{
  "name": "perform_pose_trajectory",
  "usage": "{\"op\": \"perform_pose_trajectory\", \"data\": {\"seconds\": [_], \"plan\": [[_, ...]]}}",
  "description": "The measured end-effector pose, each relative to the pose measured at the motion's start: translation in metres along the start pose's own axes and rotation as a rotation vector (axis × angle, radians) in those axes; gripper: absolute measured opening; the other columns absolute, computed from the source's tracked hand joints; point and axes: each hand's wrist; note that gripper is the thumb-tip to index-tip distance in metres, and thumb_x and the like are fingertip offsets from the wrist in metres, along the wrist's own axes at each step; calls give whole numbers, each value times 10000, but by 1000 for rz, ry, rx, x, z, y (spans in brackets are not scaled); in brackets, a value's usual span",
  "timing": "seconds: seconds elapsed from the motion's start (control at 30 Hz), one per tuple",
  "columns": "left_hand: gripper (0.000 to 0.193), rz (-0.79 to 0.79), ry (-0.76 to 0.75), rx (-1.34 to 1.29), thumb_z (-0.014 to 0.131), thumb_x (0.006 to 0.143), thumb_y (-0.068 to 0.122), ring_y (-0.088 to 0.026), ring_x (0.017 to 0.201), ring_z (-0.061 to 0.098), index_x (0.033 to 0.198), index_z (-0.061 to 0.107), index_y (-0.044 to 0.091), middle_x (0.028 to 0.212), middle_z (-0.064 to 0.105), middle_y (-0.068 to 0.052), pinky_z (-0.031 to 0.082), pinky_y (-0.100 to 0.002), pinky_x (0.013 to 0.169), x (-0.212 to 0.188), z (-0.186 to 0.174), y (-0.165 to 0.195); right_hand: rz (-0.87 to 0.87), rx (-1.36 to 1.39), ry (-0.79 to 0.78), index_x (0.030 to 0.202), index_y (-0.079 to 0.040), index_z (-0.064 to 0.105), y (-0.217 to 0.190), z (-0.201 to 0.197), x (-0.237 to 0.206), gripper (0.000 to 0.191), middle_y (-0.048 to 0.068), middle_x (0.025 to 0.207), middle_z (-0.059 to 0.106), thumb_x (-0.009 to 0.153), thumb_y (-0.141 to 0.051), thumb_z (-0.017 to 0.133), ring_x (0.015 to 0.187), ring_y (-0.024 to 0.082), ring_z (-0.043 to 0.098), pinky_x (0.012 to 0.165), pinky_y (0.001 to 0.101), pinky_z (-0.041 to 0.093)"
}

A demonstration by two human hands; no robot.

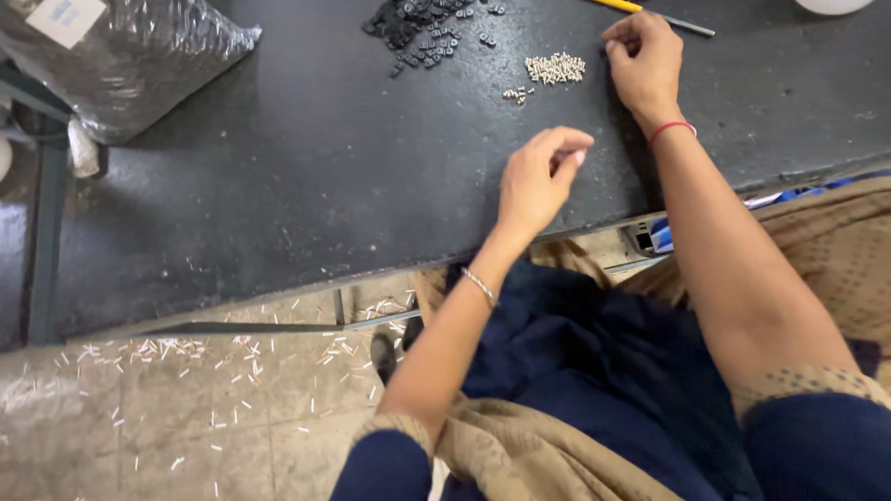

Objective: The person sits at a workbench assembling small black plastic buckle components. They pick up a buckle part, insert small metal screws or pins into it by hand, occasionally use a yellow-handled screwdriver-like tool to tighten or seat a screw, and set finished pieces aside while drawing new parts from piles on the bench.

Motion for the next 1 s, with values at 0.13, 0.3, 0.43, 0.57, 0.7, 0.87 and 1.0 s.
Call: {"op": "perform_pose_trajectory", "data": {"seconds": [0.13, 0.3, 0.43, 0.57, 0.7, 0.87, 1.0], "plan": [[130, -54, 69, -213, 708, 949, 109, -115, 771, 728, 1075, 738, 90, 926, 781, -43, 586, -267, 715, -6, 1, -15, -29, -58, -20, 1048, -2, 706, -4, 3, -5, 135, 133, 1064, 656, 941, 76, 681, 891, 225, 704, 821, 327, 578], [133, -36, 65, -197, 698, 952, 104, -117, 781, 736, 1078, 732, 79, 937, 773, -47, 594, -263, 729, -6, 1, -12, -40, -235, -95, 1101, -17, 696, -21, 6, -3, 113, 178, 1137, 636, 1019, -94, 707, 1082, 348, 612, 962, 443, 493], [136, -52, 78, -155, 697, 946, 103, -129, 775, 738, 1076, 729, 79, 943, 772, -52, 592, -268, 726, -6, -1, -8, -132, -236, -241, 1336, 17, 611, -36, 21, -7, 364, 239, 1380, 610, 1109, -268, 607, 1293, 421, 529, 1100, 492, 408], [132, -55, 88, -156, 692, 948, 101, -135, 798, 751, 1073, 728, 78, 952, 770, -53, 598, -270, 739, -7, -2, -6, -260, -344, -409, 1506, 64, 464, -46, 32, -4, 575, 285, 1536, 484, 1152, -386, 504, 1413, 440, 453, 1176, 503, 346], [126, -68, 81, -148, 698, 948, 106, -130, 813, 748, 1065, 731, 71, 951, 771, -60, 597, -276, 747, -6, 0, -8, -294, -341, -476, 1522, 34, 456, -56, 47, 7, 610, 262, 1554, 464, 1114, -419, 475, 1442, 424, 423, 1190, 497, 319], [153, -202, -28, -411, 679, 968, 106, -93, 803, 715, 1109, 718, 63, 974, 773, -43, 565, -255, 712, 13, -5, -32, -317, -341, -499, 1525, -57, 478, -59, 66, 23, 545, 188, 1587, 461, 1096, -392, 449, 1463, 385, 408, 1193, 492, 308], [154, -123, 100, -312, 672, 974, 78, -74, 760, 658, 1116, 726, 54, 919, 748, -26, 550, -237, 687, 67, -41, -71, -318, -370, -514, 1542, -62, 452, -52, 76, 38, 569, 160, 1608, 429, 1091, -407, 418, 1482, 356, 369, 1194, 507, 272]]}}
Point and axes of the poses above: each hand's wrist, its own x-axis towards the middle knuckle, its own z-axis out of the palm, y = z × x
